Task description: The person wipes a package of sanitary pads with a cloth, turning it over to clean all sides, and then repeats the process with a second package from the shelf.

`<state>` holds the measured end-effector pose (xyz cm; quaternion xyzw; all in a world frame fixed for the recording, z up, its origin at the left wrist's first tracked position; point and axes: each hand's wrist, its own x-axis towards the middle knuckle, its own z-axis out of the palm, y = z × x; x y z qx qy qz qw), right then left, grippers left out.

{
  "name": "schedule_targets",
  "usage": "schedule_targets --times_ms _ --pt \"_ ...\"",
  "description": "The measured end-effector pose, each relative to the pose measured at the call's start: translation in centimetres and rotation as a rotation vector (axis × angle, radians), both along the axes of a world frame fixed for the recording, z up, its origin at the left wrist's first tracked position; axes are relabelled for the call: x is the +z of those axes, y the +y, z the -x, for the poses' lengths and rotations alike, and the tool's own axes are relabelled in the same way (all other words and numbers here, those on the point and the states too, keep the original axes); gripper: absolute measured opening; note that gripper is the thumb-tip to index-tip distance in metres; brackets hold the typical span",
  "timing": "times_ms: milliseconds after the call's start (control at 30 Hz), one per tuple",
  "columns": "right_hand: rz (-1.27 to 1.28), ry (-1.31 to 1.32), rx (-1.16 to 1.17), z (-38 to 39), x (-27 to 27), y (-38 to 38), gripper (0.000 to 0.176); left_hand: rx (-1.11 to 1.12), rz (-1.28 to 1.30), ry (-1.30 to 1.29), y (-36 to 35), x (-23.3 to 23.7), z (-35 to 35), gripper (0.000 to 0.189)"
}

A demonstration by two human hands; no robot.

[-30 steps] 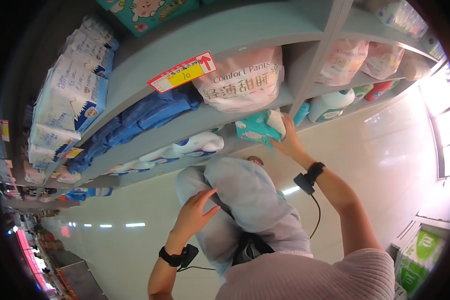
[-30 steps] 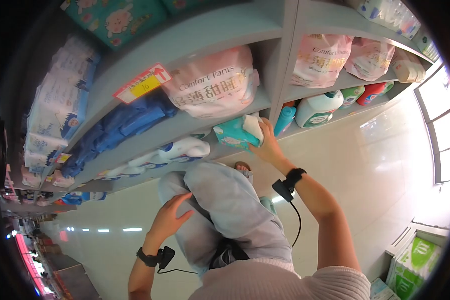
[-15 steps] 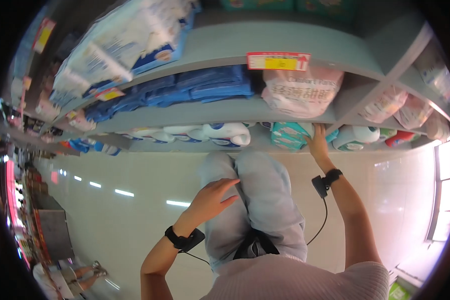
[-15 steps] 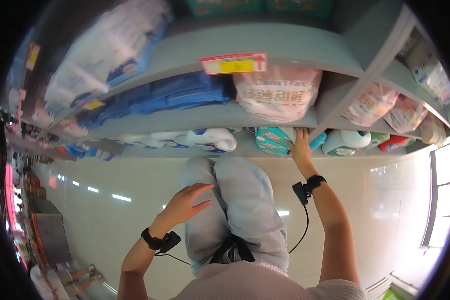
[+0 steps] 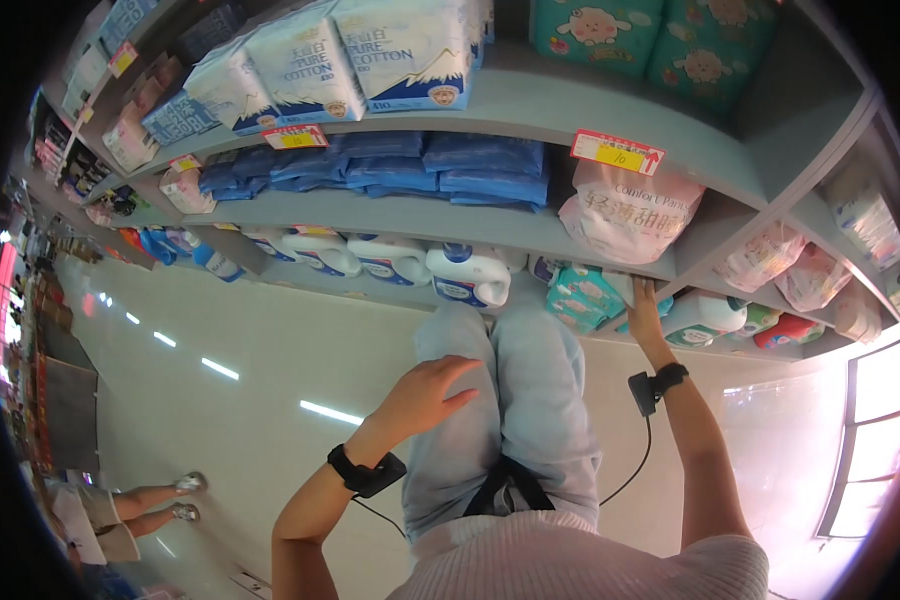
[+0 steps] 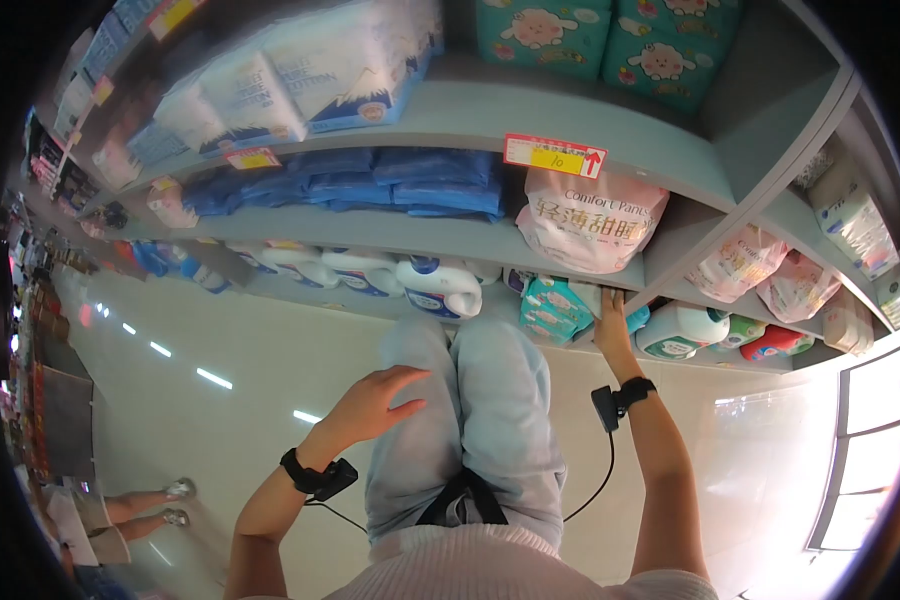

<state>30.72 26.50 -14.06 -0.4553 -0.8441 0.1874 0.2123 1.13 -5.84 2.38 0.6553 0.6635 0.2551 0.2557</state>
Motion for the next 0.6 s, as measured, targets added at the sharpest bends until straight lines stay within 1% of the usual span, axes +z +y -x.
schedule_targets --times_ms 33,100,167,233,267,333,367,433,500,567,600 --pt "-0.013 -0.004 0.006 -0.3 -0.1 -0.3 0.067 0.006 -0.013 -0.004 -0.2 0.0 0.1 0.042" --pt "-0.108 -0.058 -0.007 -1.6 0.1 -0.7 0.074 -0.001 0.029 0.010 -0.2 -0.2 0.2 0.041" --pt "-0.042 -0.003 -0.024 -2.3 2.0 -2.9 0.076 -0.013 0.013 0.001 -0.1 -0.2 0.3 0.041" --pt "-0.045 0.009 -0.007 -3.6 4.2 -5.2 0.070 -0.029 0.008 -0.001 0.1 0.0 0.3 0.041" --pt "-0.066 0.009 -0.022 -4.5 5.8 -5.8 0.070 -0.022 0.005 -0.009 0.2 0.1 0.4 0.041" --pt "0.337 -0.083 0.026 -5.8 10.2 -7.1 0.063 -0.019 -0.014 -0.017 0.3 0.3 0.7 0.041" --pt "0.303 -0.085 0.010 -6.0 13.6 -6.9 0.063 -0.017 -0.021 -0.037 0.9 0.5 1.1 0.040" --pt "0.365 0.311 -0.006 -6.3 20.5 -7.4 0.061 -0.019 -0.017 -0.063 1.3 0.4 1.4 0.040" --pt "-0.012 0.300 0.112 -4.3 28.1 -7.3 0.065 0.011 -0.044 -0.066 1.8 0.4 1.7 0.040" --pt "-0.236 0.248 0.130 -1.5 34.0 -6.2 0.065 -0.001 -0.101 -0.075 2.3 0.7 1.7 0.039" --pt "-0.336 0.230 0.185 0.3 36.4 -5.5 0.064 0.003 -0.146 -0.080 2.5 0.8 1.8 0.038"
